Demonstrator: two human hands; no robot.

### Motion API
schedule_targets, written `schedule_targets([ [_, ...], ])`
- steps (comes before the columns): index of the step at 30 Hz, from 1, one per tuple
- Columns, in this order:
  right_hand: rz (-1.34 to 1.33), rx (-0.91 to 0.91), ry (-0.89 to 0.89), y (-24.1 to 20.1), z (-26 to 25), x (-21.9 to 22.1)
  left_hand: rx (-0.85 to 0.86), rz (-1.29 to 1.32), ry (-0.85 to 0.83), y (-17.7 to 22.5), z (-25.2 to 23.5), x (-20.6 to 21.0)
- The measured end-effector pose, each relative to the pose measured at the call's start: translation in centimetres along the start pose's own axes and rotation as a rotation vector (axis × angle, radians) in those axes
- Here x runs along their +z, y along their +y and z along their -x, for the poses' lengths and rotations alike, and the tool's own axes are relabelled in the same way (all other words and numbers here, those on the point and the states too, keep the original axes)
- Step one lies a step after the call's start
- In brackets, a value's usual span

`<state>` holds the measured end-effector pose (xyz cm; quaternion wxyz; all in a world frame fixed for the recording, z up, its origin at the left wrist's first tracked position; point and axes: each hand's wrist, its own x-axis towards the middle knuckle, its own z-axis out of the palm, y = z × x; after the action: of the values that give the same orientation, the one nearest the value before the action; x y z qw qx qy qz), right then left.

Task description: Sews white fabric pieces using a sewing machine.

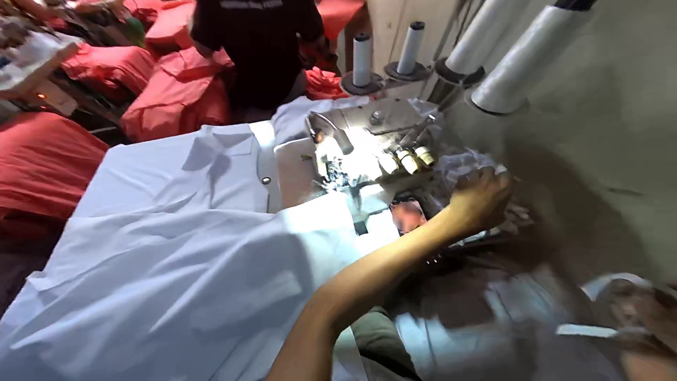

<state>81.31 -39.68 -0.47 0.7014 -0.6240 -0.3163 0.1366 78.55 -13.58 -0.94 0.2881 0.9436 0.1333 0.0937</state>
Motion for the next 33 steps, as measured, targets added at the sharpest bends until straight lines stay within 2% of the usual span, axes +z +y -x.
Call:
schedule_targets([
  [2, 0.004, 0.067, -0.021, -0.6, 0.6, 1.1, 0.147, 0.173, -0.008, 1.4, 3.5, -0.4],
  [4, 0.002, 0.060, -0.086, -0.1, 1.0, 2.7, 0.264, 0.417, -0.041, 2.2, 8.0, -1.6],
  [7, -0.048, 0.038, -0.236, 0.6, 1.5, 6.5, 0.120, 0.711, -0.192, 1.7, 14.2, -2.7],
  [9, -0.080, 0.055, -0.340, 0.8, 2.0, 9.5, 0.042, 0.975, -0.225, -0.2, 17.4, -2.2],
  [11, -0.147, 0.076, -0.452, 1.2, 2.5, 12.3, -0.023, 1.255, -0.207, -2.4, 20.4, -1.9],
  [14, -0.245, 0.107, -0.591, 1.5, 3.4, 16.1, -0.102, 1.392, -0.080, -5.1, 24.9, -2.5],
  [18, -0.213, 0.112, -0.643, 1.4, 3.9, 19.4, -0.057, 1.237, 0.228, -7.7, 28.8, -3.6],
  [23, -0.152, 0.071, -0.661, 1.9, 3.5, 21.6, -0.099, 0.910, 0.331, -8.8, 30.3, -6.9],
  [26, -0.038, 0.030, -0.615, 2.6, 3.5, 22.5, -0.223, 0.517, 0.473, -9.0, 29.6, -9.4],
  [29, 0.052, 0.027, -0.541, 4.1, 3.8, 23.4, -0.280, 0.131, 0.525, -10.1, 27.9, -11.5],
  [33, 0.042, 0.073, -0.461, 6.1, 4.7, 24.6, -0.252, -0.041, 0.549, -11.5, 25.8, -11.7],
])
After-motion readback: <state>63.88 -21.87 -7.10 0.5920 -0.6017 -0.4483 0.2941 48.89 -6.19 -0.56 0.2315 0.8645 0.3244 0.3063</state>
